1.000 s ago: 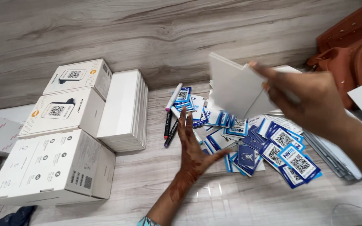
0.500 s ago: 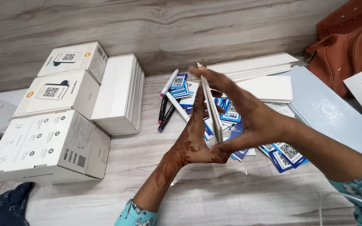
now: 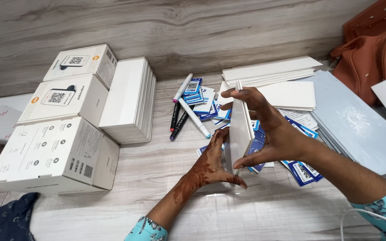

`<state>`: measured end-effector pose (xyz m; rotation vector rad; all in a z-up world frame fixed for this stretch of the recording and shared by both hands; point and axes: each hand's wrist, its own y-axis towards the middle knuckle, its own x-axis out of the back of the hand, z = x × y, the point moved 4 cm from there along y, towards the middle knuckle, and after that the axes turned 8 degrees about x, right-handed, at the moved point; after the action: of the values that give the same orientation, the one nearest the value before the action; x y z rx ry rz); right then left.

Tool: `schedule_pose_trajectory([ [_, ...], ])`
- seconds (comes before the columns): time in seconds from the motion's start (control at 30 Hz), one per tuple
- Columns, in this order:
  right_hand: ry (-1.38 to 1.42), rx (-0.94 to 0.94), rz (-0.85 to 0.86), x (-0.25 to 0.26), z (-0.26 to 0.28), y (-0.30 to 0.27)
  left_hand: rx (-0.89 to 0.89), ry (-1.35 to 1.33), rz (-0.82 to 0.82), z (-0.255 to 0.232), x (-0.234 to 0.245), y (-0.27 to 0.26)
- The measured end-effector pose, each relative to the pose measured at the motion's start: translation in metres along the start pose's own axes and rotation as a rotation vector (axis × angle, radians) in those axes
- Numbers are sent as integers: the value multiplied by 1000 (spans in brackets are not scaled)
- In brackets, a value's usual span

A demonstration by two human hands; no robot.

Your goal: The person repeatedly picks up white rectangular cards, folds them, and places them into a stack. The person also handles blue cards with QR codes and white boxes labeled with QR codes, organizing them on the floor.

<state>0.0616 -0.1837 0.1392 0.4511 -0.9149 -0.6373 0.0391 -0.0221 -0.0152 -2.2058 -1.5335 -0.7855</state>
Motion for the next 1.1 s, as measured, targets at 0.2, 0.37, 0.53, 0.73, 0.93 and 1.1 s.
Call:
schedule_pose_trajectory([
  [0.2,-78,17,-82,-10,2,-2,24,-16,23,5,-8,-3],
  [0.37,-104,-11,-177,-24,-11,-7,-35,-390,21,2,-1,-9],
  [0.53,-505,142,22,-64,-6,-28,-199,-1226,-25,0,33,-13],
  [0.73,-759,343,97,-97,-10,1,-199,-1691,-127,20,81,-23],
  [0.93,-735,469,79,-115,-7,52,-88,-1739,-255,35,117,-35],
  [1.1,-659,446,75,-133,-17,86,-318,-1713,-348,58,132,-39],
])
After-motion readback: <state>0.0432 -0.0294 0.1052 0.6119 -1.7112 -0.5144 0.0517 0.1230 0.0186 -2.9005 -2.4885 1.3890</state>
